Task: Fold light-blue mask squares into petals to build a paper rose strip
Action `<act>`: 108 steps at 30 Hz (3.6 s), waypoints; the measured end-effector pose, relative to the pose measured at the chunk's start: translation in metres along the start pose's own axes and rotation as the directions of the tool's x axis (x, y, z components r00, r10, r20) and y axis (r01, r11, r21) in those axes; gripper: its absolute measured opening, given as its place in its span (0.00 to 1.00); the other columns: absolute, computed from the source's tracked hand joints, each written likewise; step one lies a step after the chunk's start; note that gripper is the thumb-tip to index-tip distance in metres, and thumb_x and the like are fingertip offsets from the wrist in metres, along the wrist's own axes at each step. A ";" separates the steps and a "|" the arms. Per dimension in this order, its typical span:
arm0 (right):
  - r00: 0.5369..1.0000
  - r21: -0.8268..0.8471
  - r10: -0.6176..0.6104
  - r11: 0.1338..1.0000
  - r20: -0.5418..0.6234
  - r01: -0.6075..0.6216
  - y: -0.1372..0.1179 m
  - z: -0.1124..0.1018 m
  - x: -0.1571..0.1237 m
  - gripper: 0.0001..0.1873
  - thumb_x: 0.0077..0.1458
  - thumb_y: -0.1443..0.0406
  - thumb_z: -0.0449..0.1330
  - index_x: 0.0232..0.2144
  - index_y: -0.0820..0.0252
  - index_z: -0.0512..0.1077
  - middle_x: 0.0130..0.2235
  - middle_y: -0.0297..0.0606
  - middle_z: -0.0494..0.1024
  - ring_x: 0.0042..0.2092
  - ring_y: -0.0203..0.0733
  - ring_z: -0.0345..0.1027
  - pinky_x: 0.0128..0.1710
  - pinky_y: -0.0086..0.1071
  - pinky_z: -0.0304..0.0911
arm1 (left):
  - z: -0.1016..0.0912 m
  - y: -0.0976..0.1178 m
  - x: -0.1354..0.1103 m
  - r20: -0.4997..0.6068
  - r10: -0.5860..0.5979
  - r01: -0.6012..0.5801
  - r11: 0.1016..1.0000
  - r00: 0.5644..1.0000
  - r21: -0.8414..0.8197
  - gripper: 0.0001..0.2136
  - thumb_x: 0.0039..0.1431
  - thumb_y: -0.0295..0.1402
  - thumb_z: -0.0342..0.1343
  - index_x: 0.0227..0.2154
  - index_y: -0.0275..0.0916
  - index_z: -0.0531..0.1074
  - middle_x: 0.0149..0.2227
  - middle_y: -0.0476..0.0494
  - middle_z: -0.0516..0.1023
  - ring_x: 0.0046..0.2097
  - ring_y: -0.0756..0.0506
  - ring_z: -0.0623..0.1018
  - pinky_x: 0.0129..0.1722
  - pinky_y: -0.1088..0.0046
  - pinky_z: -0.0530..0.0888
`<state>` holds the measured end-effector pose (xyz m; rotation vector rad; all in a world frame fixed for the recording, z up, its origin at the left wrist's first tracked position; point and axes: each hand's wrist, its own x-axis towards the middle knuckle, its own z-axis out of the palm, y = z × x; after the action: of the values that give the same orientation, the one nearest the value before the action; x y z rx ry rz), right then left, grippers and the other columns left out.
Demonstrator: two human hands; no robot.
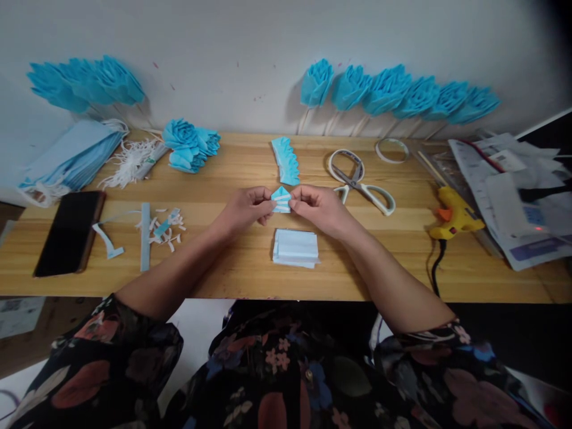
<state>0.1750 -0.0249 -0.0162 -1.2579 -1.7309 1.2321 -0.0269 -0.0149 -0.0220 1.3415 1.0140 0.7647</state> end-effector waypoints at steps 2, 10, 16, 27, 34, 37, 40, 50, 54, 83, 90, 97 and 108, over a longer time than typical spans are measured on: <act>1.000 0.039 0.009 0.999 0.024 -0.010 -0.001 -0.001 0.000 0.12 0.53 0.56 0.60 0.31 0.60 0.73 0.27 0.32 0.71 0.30 0.35 0.59 0.32 0.32 0.54 | 0.000 0.000 -0.001 0.006 0.001 -0.001 1.000 1.000 0.009 0.06 0.53 0.29 0.60 0.23 0.35 0.69 0.20 0.53 0.71 0.22 0.56 0.70 0.24 0.81 0.70; 0.999 0.039 -0.019 0.999 -0.041 0.021 0.002 0.000 0.001 0.12 0.52 0.56 0.61 0.28 0.59 0.71 0.27 0.31 0.70 0.29 0.34 0.59 0.31 0.32 0.55 | 0.003 0.000 -0.002 0.020 0.005 -0.005 1.000 1.000 -0.025 0.06 0.52 0.32 0.61 0.29 0.35 0.71 0.21 0.53 0.71 0.22 0.55 0.70 0.23 0.80 0.71; 0.998 0.030 -0.026 0.999 -0.051 0.027 0.003 0.002 0.001 0.10 0.51 0.58 0.61 0.28 0.59 0.71 0.27 0.32 0.72 0.29 0.34 0.60 0.32 0.32 0.56 | 0.001 0.000 0.000 -0.007 0.006 -0.006 1.000 1.000 -0.017 0.05 0.52 0.31 0.61 0.27 0.34 0.71 0.21 0.53 0.72 0.21 0.56 0.70 0.23 0.80 0.71; 1.000 0.067 0.004 0.998 0.021 -0.005 -0.003 0.003 -0.002 0.16 0.54 0.52 0.62 0.29 0.59 0.72 0.26 0.30 0.69 0.29 0.34 0.59 0.30 0.31 0.53 | 0.006 0.002 -0.004 0.022 0.019 -0.021 0.997 1.000 0.069 0.05 0.52 0.31 0.59 0.26 0.36 0.70 0.20 0.54 0.70 0.22 0.55 0.69 0.24 0.80 0.67; 0.999 0.096 -0.015 0.995 -0.049 0.019 0.002 0.005 -0.001 0.21 0.56 0.49 0.61 0.25 0.59 0.71 0.24 0.30 0.67 0.29 0.34 0.57 0.31 0.32 0.54 | 0.008 0.003 -0.006 0.043 0.032 -0.038 0.990 0.999 0.135 0.05 0.52 0.32 0.59 0.26 0.36 0.71 0.21 0.53 0.70 0.23 0.55 0.68 0.24 0.80 0.65; 0.998 0.185 0.020 0.983 -0.067 -0.007 0.002 0.001 0.000 0.24 0.57 0.45 0.59 0.26 0.58 0.73 0.26 0.33 0.71 0.31 0.36 0.62 0.34 0.33 0.59 | 0.005 0.002 -0.005 0.020 0.039 -0.041 0.992 0.999 0.123 0.06 0.52 0.33 0.60 0.27 0.36 0.72 0.21 0.52 0.71 0.23 0.55 0.69 0.24 0.80 0.66; 0.998 0.214 0.036 0.977 -0.049 -0.024 0.000 -0.002 0.000 0.24 0.56 0.44 0.60 0.26 0.58 0.74 0.27 0.34 0.73 0.32 0.37 0.65 0.36 0.33 0.62 | 0.002 0.002 -0.003 -0.003 0.048 -0.047 0.996 0.999 0.076 0.07 0.51 0.34 0.60 0.27 0.36 0.71 0.21 0.52 0.71 0.23 0.55 0.69 0.24 0.79 0.69; 0.998 0.053 -0.020 0.998 -0.052 0.023 0.001 -0.001 0.001 0.12 0.53 0.57 0.62 0.27 0.60 0.73 0.26 0.31 0.70 0.28 0.33 0.58 0.31 0.32 0.53 | 0.004 0.003 -0.002 -0.050 0.045 -0.042 0.998 0.998 0.054 0.07 0.52 0.34 0.60 0.27 0.36 0.69 0.21 0.53 0.70 0.22 0.55 0.69 0.23 0.80 0.69; 1.000 0.097 -0.017 0.995 -0.015 0.019 0.004 -0.003 0.001 0.12 0.55 0.57 0.62 0.30 0.60 0.75 0.29 0.33 0.74 0.31 0.35 0.63 0.35 0.33 0.58 | 0.001 0.002 -0.001 -0.071 0.041 -0.038 0.998 0.997 0.041 0.09 0.53 0.36 0.60 0.26 0.37 0.68 0.20 0.52 0.70 0.22 0.54 0.69 0.23 0.79 0.70; 0.999 0.092 0.002 0.996 -0.040 0.002 0.002 -0.003 0.001 0.12 0.54 0.56 0.62 0.30 0.60 0.74 0.28 0.33 0.74 0.30 0.35 0.63 0.34 0.33 0.58 | 0.000 0.003 -0.002 -0.082 0.018 -0.018 1.000 0.996 -0.004 0.10 0.50 0.38 0.62 0.25 0.36 0.69 0.21 0.52 0.71 0.22 0.54 0.70 0.24 0.78 0.70; 0.999 0.112 0.019 0.993 0.031 -0.023 -0.001 0.002 -0.001 0.14 0.53 0.54 0.64 0.28 0.59 0.71 0.26 0.30 0.68 0.28 0.33 0.57 0.29 0.31 0.52 | 0.004 0.001 -0.004 -0.021 0.050 -0.048 0.997 0.999 0.062 0.08 0.51 0.36 0.60 0.26 0.36 0.71 0.20 0.53 0.70 0.22 0.54 0.69 0.24 0.79 0.67; 0.999 0.029 0.034 0.999 0.020 -0.034 -0.004 0.008 -0.004 0.12 0.52 0.58 0.62 0.24 0.58 0.67 0.23 0.27 0.62 0.26 0.32 0.51 0.26 0.30 0.47 | 0.008 0.006 -0.008 0.012 0.075 -0.076 0.989 0.997 0.123 0.07 0.53 0.35 0.59 0.26 0.36 0.70 0.21 0.54 0.69 0.23 0.54 0.68 0.25 0.79 0.65; 0.999 0.044 0.031 0.999 0.026 -0.032 0.000 0.005 -0.001 0.11 0.52 0.58 0.61 0.25 0.60 0.70 0.22 0.27 0.62 0.25 0.31 0.49 0.26 0.30 0.45 | 0.006 0.003 -0.005 -0.001 0.113 -0.112 0.985 0.994 0.128 0.08 0.53 0.35 0.59 0.26 0.36 0.70 0.20 0.53 0.69 0.22 0.54 0.68 0.24 0.79 0.64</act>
<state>0.1704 -0.0273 -0.0175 -1.2533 -1.6981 1.3031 -0.0233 -0.0212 -0.0187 1.5180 1.0140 0.8010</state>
